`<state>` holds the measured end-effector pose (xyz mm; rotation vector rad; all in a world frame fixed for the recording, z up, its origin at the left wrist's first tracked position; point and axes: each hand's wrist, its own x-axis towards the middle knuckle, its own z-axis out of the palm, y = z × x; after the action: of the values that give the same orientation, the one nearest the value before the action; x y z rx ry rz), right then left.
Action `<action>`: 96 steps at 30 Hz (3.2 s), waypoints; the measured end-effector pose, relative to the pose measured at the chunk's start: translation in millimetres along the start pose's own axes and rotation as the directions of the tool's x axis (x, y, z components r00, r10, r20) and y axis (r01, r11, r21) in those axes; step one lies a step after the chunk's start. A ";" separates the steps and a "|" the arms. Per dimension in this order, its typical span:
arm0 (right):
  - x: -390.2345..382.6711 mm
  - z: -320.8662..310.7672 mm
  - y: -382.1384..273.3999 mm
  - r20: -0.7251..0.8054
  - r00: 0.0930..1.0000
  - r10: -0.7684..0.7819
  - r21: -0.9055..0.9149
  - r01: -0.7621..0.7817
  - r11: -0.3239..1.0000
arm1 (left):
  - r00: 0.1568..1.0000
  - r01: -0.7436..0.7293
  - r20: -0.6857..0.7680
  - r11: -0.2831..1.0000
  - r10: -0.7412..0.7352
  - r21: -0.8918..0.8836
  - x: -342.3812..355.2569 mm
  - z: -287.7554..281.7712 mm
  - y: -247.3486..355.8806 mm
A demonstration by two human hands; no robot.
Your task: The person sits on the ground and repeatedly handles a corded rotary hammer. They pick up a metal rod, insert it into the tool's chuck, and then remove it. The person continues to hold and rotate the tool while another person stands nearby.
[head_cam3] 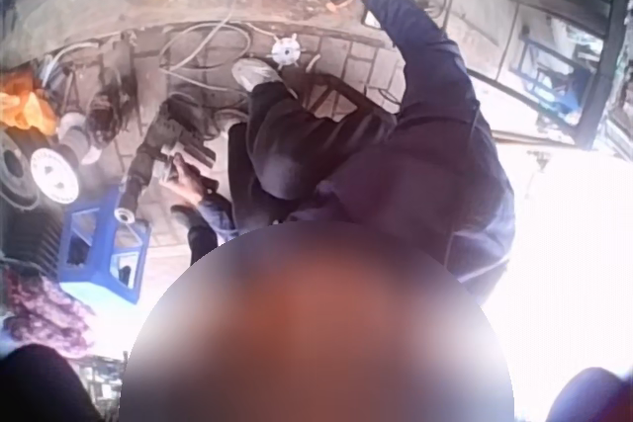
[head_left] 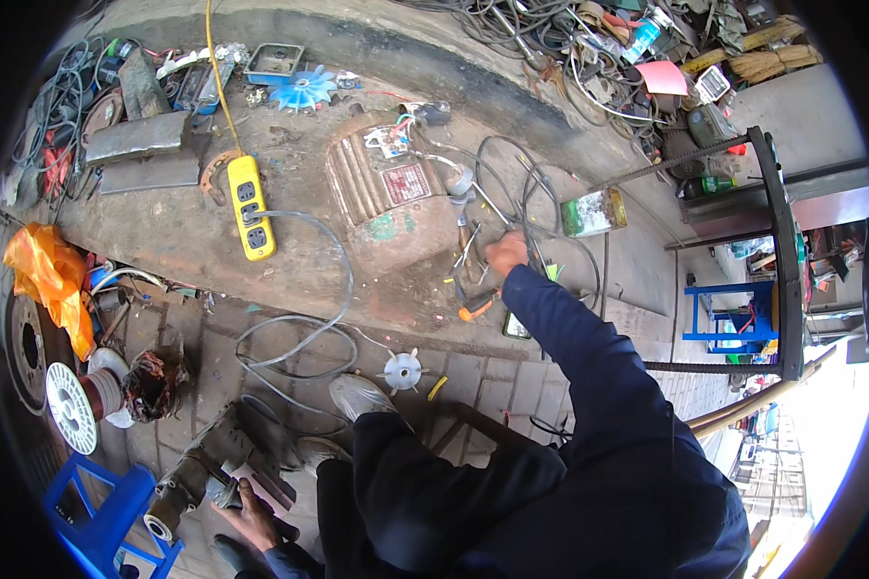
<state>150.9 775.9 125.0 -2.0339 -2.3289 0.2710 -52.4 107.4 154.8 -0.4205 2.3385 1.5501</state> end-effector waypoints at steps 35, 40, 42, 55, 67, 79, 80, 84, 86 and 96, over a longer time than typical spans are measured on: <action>-117.0 -250.0 -17.4 0.344 0.939 0.029 0.806 -0.310 0.503 | 0.990 -0.133 -0.035 0.983 0.138 0.126 -15.6 4.4 36.2; -178.7 -257.2 -114.8 0.401 0.760 -0.512 0.870 -0.140 0.473 | 0.977 -0.192 -0.071 0.973 0.202 0.127 -14.8 8.5 37.7; -207.1 -242.9 -150.7 0.512 0.618 -0.597 0.839 -0.209 0.503 | 0.999 0.022 -0.036 0.993 -0.018 0.119 -13.1 8.6 35.4; -304.3 -235.2 -270.7 0.642 -0.072 -0.763 0.620 0.634 0.463 | 0.996 -0.077 -0.047 0.993 0.082 0.089 -19.4 5.5 39.0; -328.9 -235.2 -306.2 0.665 -0.077 -0.743 0.424 0.858 0.291 | 0.997 -0.070 -0.037 0.997 0.071 0.031 -21.3 10.6 36.8; -332.3 -226.3 -307.8 0.633 -0.100 -0.767 0.426 0.873 0.238 | 0.998 -0.036 -0.039 0.997 0.039 0.070 -20.0 5.7 36.9; -331.9 -224.7 -307.1 0.638 -0.086 -0.766 0.417 0.874 0.249 | 0.999 -0.018 -0.026 0.997 0.020 0.070 -19.9 5.7 36.4; -329.9 -221.7 -304.7 0.594 -0.128 -0.794 0.455 0.868 0.200 | 0.997 -0.059 -0.048 0.996 0.062 0.064 -17.0 6.5 35.2; -329.1 -221.5 -302.3 0.594 -0.121 -0.796 0.445 0.873 0.200 | 0.997 -0.063 -0.047 0.996 0.066 0.067 -20.1 8.0 35.2; -320.8 -218.0 -305.6 0.540 -0.173 -0.824 0.457 0.882 0.114 | 0.997 -0.052 -0.060 0.996 0.057 0.076 -20.6 9.9 37.9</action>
<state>-72.3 444.1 414.6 0.4127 -3.4660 0.9883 -48.0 132.3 191.1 -0.3958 2.4658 1.4878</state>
